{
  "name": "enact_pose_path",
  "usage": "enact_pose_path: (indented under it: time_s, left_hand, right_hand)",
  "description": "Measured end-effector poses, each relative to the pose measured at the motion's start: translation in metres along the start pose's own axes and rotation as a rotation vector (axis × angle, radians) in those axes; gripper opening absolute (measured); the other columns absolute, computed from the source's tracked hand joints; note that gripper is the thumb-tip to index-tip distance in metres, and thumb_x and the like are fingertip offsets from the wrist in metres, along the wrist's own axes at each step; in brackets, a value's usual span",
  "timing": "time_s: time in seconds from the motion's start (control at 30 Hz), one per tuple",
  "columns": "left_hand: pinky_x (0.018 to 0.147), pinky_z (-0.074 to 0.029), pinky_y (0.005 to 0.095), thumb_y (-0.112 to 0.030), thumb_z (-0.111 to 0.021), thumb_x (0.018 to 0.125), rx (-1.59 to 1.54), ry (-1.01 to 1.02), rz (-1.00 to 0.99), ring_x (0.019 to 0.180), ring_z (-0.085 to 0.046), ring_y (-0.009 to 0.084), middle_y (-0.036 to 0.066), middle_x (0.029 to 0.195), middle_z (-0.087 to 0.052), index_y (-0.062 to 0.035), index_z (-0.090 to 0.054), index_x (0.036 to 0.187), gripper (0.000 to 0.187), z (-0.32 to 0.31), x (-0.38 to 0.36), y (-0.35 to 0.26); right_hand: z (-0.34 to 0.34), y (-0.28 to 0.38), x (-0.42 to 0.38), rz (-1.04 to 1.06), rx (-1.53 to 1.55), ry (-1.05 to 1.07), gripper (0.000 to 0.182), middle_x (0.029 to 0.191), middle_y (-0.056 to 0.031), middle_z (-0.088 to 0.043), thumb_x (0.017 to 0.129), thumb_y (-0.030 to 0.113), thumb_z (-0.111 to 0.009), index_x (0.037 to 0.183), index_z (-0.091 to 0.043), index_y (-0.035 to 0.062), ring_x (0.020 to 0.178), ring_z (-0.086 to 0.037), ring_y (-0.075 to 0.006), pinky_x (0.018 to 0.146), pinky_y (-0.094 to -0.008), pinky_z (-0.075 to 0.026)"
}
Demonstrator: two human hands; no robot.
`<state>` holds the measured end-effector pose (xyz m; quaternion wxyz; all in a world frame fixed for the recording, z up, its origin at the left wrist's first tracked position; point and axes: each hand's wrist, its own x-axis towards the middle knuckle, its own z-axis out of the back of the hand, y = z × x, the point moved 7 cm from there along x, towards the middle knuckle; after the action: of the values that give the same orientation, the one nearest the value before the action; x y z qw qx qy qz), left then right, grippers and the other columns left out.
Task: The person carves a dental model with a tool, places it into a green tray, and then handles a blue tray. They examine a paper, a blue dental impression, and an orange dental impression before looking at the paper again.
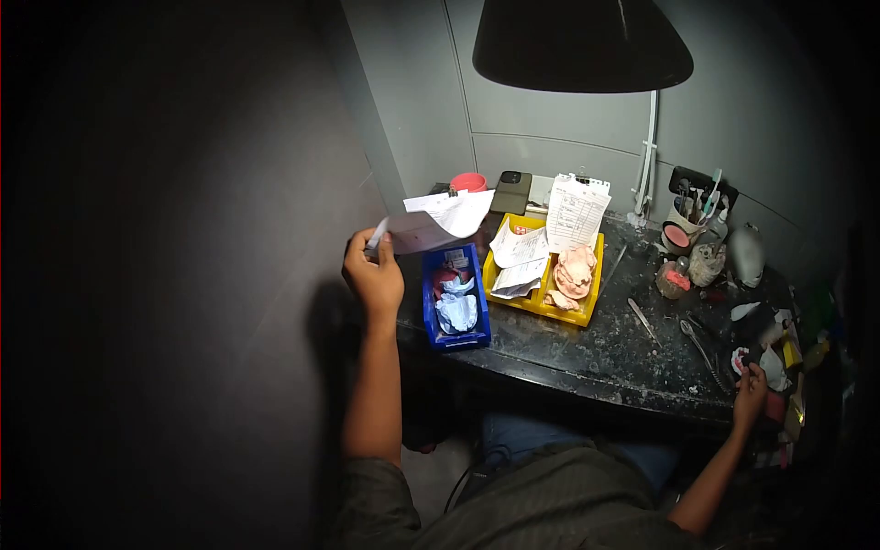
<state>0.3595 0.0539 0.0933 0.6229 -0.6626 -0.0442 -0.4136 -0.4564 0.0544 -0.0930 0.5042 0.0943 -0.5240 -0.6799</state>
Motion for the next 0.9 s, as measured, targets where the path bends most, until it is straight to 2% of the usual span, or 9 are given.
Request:
enact_pose_path:
  time_s: [0.03,0.1,0.27,0.47,0.57,0.63,0.77,0.83,0.9]
  left_hand:
    - [0.071,-0.048,0.0362,-0.007,-0.071,0.089,0.045,-0.106,-0.191,0.076,-0.061,0.0238,0.012,0.086,-0.065,0.0011,-0.065,0.093,0.011,0.006,0.008,-0.002]
    - [0.07,-0.048,0.0357,-0.008,-0.071,0.089,0.142,-0.18,-0.207,0.077,-0.061,0.0246,0.012,0.085,-0.063,0.0001,-0.066,0.092,0.01,0.014,0.017,0.01]
    - [0.064,-0.046,0.0263,0.001,-0.067,0.092,-0.249,-0.095,0.254,0.071,-0.059,0.0097,0.007,0.08,-0.067,0.006,-0.063,0.088,0.008,0.005,0.018,0.088]
    - [0.062,-0.042,0.0227,-0.011,-0.059,0.1,-0.484,0.133,0.379,0.073,-0.054,0.0066,0.001,0.086,-0.062,-0.002,-0.058,0.096,0.01,-0.048,-0.034,0.125]
    - [0.082,-0.045,0.0297,-0.014,-0.051,0.104,-0.482,0.141,0.215,0.086,-0.054,0.013,0.007,0.093,-0.058,-0.0005,-0.047,0.105,0.014,-0.072,-0.054,0.165]
    - [0.086,-0.043,0.0326,-0.015,-0.048,0.105,-0.463,0.181,0.237,0.092,-0.053,0.0148,0.01,0.1,-0.057,-0.0003,-0.044,0.108,0.016,-0.066,-0.056,0.15]
    - [0.083,-0.046,0.0396,-0.014,-0.045,0.105,-0.249,0.185,0.095,0.09,-0.057,0.0279,0.018,0.098,-0.053,0.001,-0.041,0.108,0.015,-0.059,-0.061,0.125]
    - [0.081,-0.046,0.0446,-0.014,-0.044,0.105,-0.134,0.104,-0.15,0.089,-0.056,0.0377,0.024,0.097,-0.05,0.0021,-0.037,0.11,0.018,-0.055,-0.062,0.109]
    - [0.081,-0.046,0.0473,-0.014,-0.043,0.104,-0.14,0.116,-0.109,0.088,-0.056,0.0425,0.027,0.097,-0.05,0.0025,-0.035,0.111,0.019,-0.053,-0.062,0.103]
  right_hand:
    - [0.0,0.002,-0.001,-0.003,-0.001,0.001,0.029,0.078,-0.001,-0.06,0.101,0.016,-0.061,0.122,-0.059,-0.0035,0.068,-0.053,-0.0068,0.064,-0.022,-0.041]
    - [-0.001,0.007,-0.004,0.0,0.019,-0.011,0.029,0.078,-0.0013,-0.061,0.101,0.016,-0.061,0.123,-0.059,-0.0036,0.068,-0.053,-0.0066,0.063,-0.022,-0.041]
    - [0.0,0.011,-0.006,-0.002,0.046,-0.023,0.028,0.078,-0.0012,-0.06,0.101,0.015,-0.06,0.122,-0.058,-0.0034,0.068,-0.052,-0.0065,0.063,-0.0217,-0.04]
    - [0.014,0.004,-0.006,0.155,0.018,-0.201,0.025,0.074,-0.0003,-0.055,0.101,0.01,-0.06,0.122,-0.058,-0.0026,0.065,-0.048,-0.0063,0.062,-0.0225,-0.041]
    - [0.004,0.062,-0.017,0.232,-0.041,-0.283,0.023,0.075,-0.0005,-0.054,0.1,0.006,-0.061,0.121,-0.058,-0.0022,0.067,-0.048,-0.006,0.062,-0.0233,-0.04]
    - [-0.019,0.108,-0.027,0.307,0.174,-0.259,0.022,0.078,0.0013,-0.054,0.1,0.005,-0.059,0.121,-0.059,-0.0019,0.068,-0.047,-0.0058,0.062,-0.0224,-0.04]
    - [-0.096,0.228,-0.057,0.34,0.268,0.079,0.019,0.084,0.0069,-0.05,0.099,0.004,-0.06,0.118,-0.062,0.0014,0.071,-0.043,0.0003,0.061,-0.0161,-0.033]
    - [-0.138,0.302,-0.089,0.396,0.227,0.253,0.021,0.084,0.0051,-0.054,0.094,0.004,-0.064,0.115,-0.064,0.0008,0.068,-0.044,-0.0013,0.06,-0.0169,-0.034]
    - [-0.18,0.365,-0.121,0.55,0.175,0.452,0.028,0.084,-0.0028,-0.063,0.086,0.005,-0.072,0.113,-0.067,0.0017,0.071,-0.055,-0.0079,0.063,-0.0217,-0.044]
